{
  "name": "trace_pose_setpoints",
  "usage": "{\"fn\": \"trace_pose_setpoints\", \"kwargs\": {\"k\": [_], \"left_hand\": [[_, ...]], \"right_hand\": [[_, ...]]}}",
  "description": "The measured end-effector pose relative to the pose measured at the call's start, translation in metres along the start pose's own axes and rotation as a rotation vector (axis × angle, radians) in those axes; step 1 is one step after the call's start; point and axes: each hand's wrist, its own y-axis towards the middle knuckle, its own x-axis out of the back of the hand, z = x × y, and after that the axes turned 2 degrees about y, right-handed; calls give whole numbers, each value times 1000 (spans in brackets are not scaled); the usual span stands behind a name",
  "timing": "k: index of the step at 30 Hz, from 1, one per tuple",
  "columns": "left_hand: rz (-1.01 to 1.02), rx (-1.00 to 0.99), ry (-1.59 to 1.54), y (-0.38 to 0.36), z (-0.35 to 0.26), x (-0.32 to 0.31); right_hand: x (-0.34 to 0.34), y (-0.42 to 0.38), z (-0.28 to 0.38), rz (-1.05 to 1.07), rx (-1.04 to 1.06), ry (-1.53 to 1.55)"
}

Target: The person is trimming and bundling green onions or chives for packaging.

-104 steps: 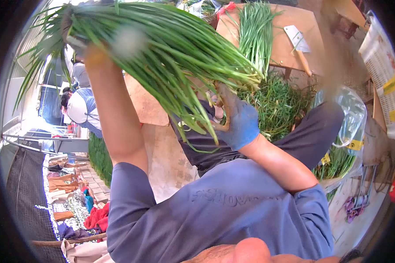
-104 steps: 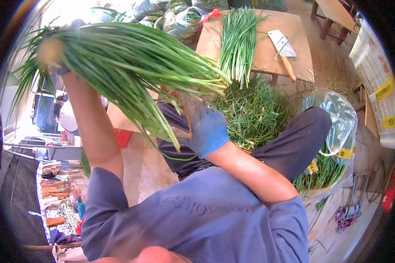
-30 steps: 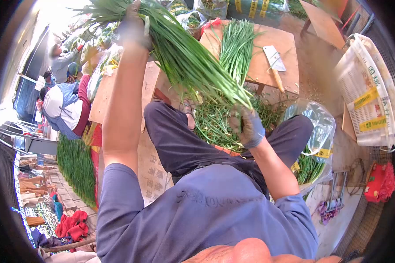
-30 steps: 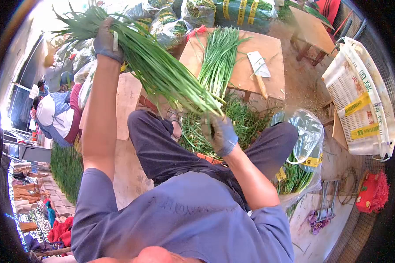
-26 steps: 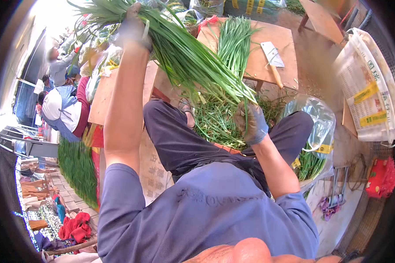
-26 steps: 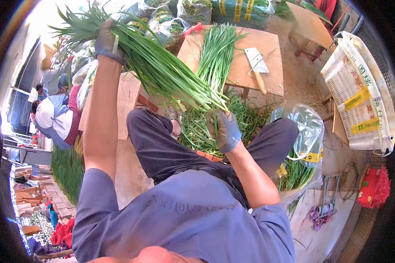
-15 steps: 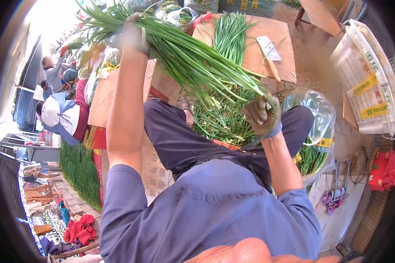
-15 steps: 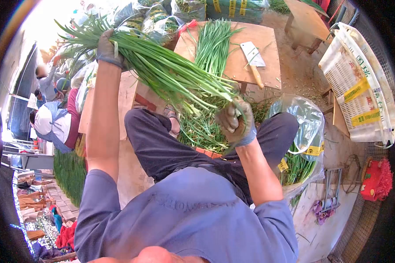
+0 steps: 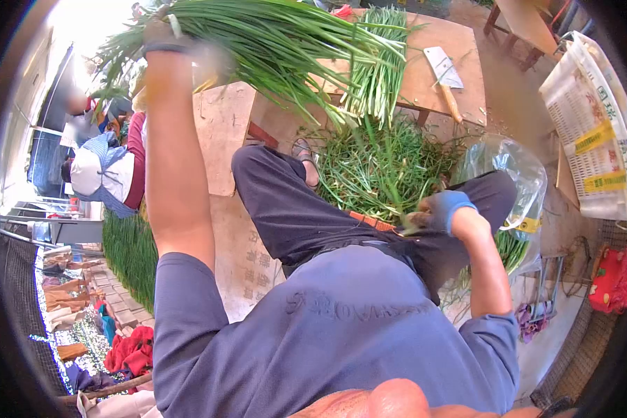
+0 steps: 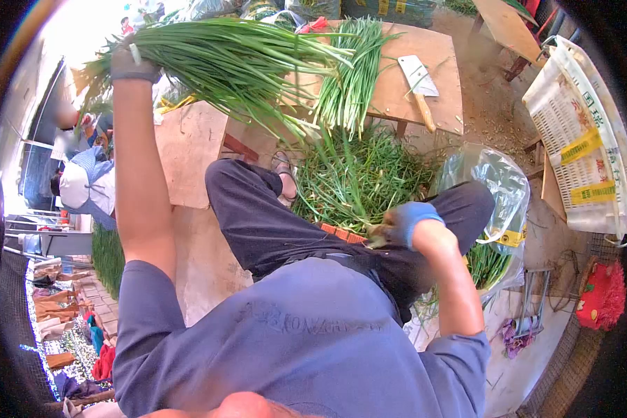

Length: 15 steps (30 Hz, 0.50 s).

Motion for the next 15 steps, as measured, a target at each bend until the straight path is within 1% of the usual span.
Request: {"fn": "trace_pose_setpoints", "kwargs": {"k": [1,3,5,7,9,10,12,15], "left_hand": [[69,2,-20,5,-8,0],[-72,-80,34,8,-21,-9],[-313,-177,138,8,-24,-24],[-440,-223,199,4,-28,-36],[-472,-258,254,-4,-26,-54],[-455,-325,304,-9,-22,-67],[-453,-318,291,-20,-19,-83],[-480,-341,356,-21,-23,-78]], "right_hand": [[14,3,25,63,-22,-133],[18,34,42,-110,-49,-62],[10,64,59,-549,125,287],[-3,117,73,-635,240,692],[-14,155,93,-721,441,1131],[-7,156,100,-539,441,1362],[2,156,107,-120,424,1789],[1,164,108,-228,348,1655]]}}
